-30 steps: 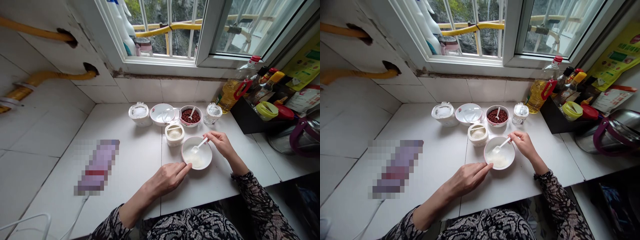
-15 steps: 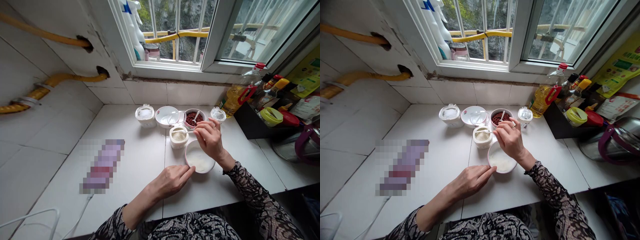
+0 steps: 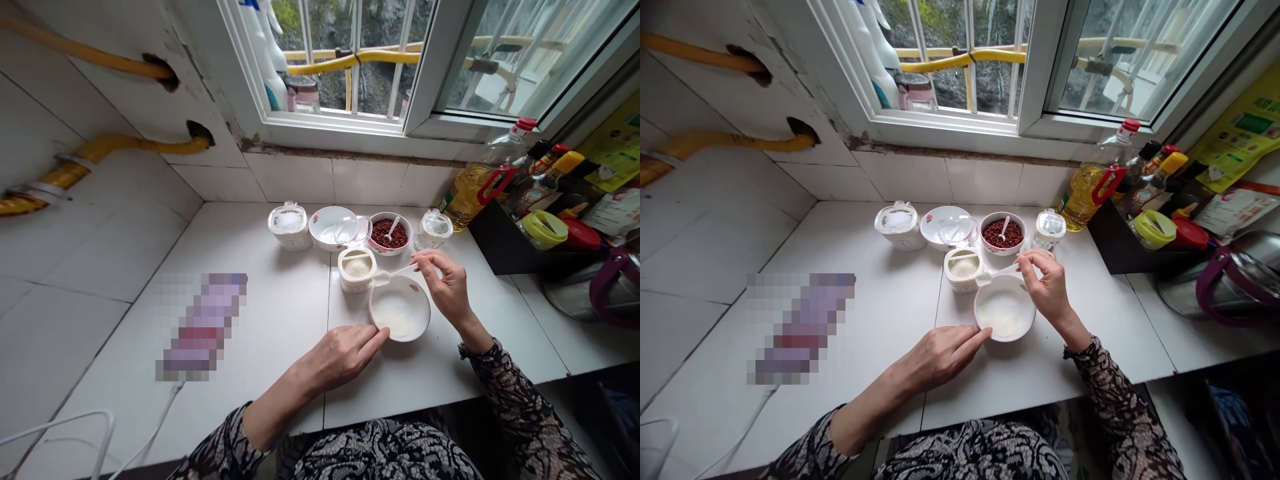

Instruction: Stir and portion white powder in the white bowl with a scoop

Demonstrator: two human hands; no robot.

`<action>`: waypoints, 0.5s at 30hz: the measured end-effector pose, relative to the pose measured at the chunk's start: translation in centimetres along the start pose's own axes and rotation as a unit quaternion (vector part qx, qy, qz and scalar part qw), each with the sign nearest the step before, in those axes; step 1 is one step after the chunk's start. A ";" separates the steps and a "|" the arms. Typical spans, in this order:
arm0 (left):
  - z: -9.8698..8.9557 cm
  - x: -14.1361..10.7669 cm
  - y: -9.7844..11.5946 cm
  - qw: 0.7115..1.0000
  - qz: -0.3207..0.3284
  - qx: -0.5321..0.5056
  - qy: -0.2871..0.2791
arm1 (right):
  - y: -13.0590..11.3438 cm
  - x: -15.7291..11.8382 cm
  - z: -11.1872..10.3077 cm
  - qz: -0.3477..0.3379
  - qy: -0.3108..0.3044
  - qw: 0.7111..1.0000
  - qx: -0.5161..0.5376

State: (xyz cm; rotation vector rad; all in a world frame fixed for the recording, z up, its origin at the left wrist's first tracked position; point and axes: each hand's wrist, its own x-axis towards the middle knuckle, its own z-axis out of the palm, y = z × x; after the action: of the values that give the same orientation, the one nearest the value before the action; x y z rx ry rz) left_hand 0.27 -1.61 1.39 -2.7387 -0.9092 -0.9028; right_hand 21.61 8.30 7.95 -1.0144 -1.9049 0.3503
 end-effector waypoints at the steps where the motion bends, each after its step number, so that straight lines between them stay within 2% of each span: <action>1: 0.0 0.0 0.0 1.000 0.000 0.000 0.002 | 0.2 -0.3 -0.3 -0.002 -0.020 1.000 -0.005; 6: -0.2 0.0 0.0 1.000 0.000 -0.009 -0.009 | 0.4 -1.8 -1.3 -0.093 -0.148 0.982 -0.067; 8: -0.1 0.0 0.0 1.000 -0.001 -0.010 -0.012 | 0.2 -2.2 -1.2 -0.107 -0.184 0.975 -0.071; 10: 0.0 -0.1 0.0 1.000 -0.003 -0.014 -0.013 | 0.2 -2.4 -1.1 -0.095 -0.193 0.974 -0.067; 15: -0.1 0.0 -0.1 1.000 -0.001 -0.020 -0.005 | 1.1 -2.3 -1.2 -0.016 -0.143 0.988 -0.054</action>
State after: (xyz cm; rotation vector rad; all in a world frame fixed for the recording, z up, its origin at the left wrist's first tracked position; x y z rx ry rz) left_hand 0.19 -1.56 1.43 -2.7795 -0.9066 -0.9178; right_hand 23.69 7.01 6.55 -1.0478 -2.2152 0.3954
